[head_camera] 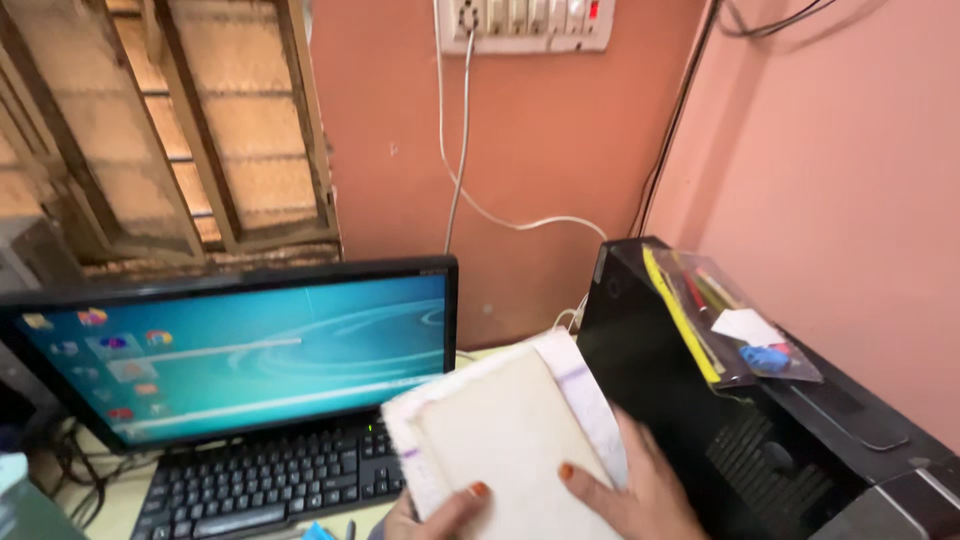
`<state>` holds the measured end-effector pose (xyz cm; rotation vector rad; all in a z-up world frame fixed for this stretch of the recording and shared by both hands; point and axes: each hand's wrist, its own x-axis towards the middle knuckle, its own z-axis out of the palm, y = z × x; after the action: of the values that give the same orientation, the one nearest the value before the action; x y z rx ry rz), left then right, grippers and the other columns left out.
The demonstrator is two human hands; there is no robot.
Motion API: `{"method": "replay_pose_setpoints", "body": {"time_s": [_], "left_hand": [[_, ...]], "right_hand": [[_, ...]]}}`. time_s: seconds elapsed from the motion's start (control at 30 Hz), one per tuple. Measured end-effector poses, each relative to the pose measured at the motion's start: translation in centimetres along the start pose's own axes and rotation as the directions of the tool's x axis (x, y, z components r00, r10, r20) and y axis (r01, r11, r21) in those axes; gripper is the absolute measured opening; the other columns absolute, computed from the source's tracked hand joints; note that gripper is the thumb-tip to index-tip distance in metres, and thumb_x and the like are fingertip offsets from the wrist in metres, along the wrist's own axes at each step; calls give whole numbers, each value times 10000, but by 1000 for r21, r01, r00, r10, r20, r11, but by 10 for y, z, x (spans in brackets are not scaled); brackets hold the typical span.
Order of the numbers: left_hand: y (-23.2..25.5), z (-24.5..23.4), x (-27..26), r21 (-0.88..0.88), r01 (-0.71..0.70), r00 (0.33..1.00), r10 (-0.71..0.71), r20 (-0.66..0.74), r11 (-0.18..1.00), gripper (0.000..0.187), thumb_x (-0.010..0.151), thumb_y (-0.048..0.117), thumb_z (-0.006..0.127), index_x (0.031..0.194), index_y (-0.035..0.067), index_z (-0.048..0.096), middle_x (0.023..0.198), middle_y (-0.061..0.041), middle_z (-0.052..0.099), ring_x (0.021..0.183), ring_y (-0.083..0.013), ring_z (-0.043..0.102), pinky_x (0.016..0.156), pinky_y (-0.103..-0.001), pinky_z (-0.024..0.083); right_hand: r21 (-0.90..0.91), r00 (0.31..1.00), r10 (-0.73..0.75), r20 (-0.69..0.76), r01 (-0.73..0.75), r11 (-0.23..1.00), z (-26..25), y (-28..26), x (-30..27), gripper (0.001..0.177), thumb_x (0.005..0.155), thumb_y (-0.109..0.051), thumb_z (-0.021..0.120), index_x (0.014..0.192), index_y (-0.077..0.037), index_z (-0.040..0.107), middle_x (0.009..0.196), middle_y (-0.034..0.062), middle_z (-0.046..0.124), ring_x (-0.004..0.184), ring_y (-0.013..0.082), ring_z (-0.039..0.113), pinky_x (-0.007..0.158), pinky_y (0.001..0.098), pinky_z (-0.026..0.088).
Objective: The person wipes a desk surface and various items with a cloth, including a computer tower, a notebook, a mousepad, and stationery. They also move books and a pencil case around the desk while cleaning.
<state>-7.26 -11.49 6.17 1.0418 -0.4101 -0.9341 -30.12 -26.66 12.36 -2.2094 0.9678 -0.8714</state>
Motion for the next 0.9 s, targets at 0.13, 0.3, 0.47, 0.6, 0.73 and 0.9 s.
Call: {"method": "replay_pose_setpoints", "body": {"time_s": [0.13, 0.3, 0.47, 0.6, 0.73, 0.9], "left_hand": [[64, 18, -3, -314, 3, 1000, -11, -23, 949, 651, 758, 57, 675, 1382, -49, 527, 1213, -281, 732, 1077, -384, 742, 978, -506, 573], [83, 30, 13, -321, 32, 999, -43, -28, 947, 656, 787, 147, 600, 1401, -36, 461, 1224, -319, 689, 1083, -419, 711, 989, -534, 558], [62, 52, 12, -361, -33, 995, -3, -98, 932, 642, 807, 71, 616, 1360, -211, 451, 1200, -364, 681, 1127, -410, 717, 1001, -513, 541], [70, 81, -16, -453, 2, 986, -78, -149, 892, 586, 808, 96, 616, 1332, -115, 461, 1166, -349, 678, 1084, -395, 728, 960, -506, 542], [103, 111, -34, -469, 40, 968, -150, -199, 882, 576, 796, 60, 639, 1317, -145, 502, 1143, -350, 689, 1058, -401, 732, 969, -504, 543], [132, 120, -45, -362, 28, 986, -85, -145, 932, 631, 748, 81, 669, 1333, -132, 564, 1151, -320, 715, 1036, -387, 740, 982, -502, 580]], "right_hand": [[-345, 995, -104, 7, 99, 933, -72, -97, 53, 850, 822, -677, 638, 1444, -107, 537, 1482, 169, 543, 1390, 341, 507, 1151, 440, 397], [-750, 954, 294, -65, -241, 616, -146, -145, 112, 1056, 672, -726, 748, 1572, -337, 355, 1603, 38, 424, 1487, 318, 410, 1164, 499, 408], [-828, 867, 499, -6, -284, 483, -150, -109, 125, 1262, 652, -698, 846, 1652, -379, 145, 1665, 113, 263, 1443, 379, 431, 1144, 491, 426], [-817, 886, 464, 1, -267, 511, -153, -75, 134, 1153, 680, -636, 821, 1628, -448, 192, 1681, 74, 269, 1438, 358, 480, 1150, 444, 469], [-816, 903, 428, 36, -221, 534, -160, -59, 137, 1077, 728, -546, 807, 1615, -421, 209, 1676, 57, 257, 1456, 330, 438, 1151, 450, 452], [-840, 918, 373, 137, -92, 535, -167, -68, 119, 886, 851, -350, 710, 1612, -313, 256, 1624, 93, 346, 1384, 304, 511, 1124, 411, 472]]}}
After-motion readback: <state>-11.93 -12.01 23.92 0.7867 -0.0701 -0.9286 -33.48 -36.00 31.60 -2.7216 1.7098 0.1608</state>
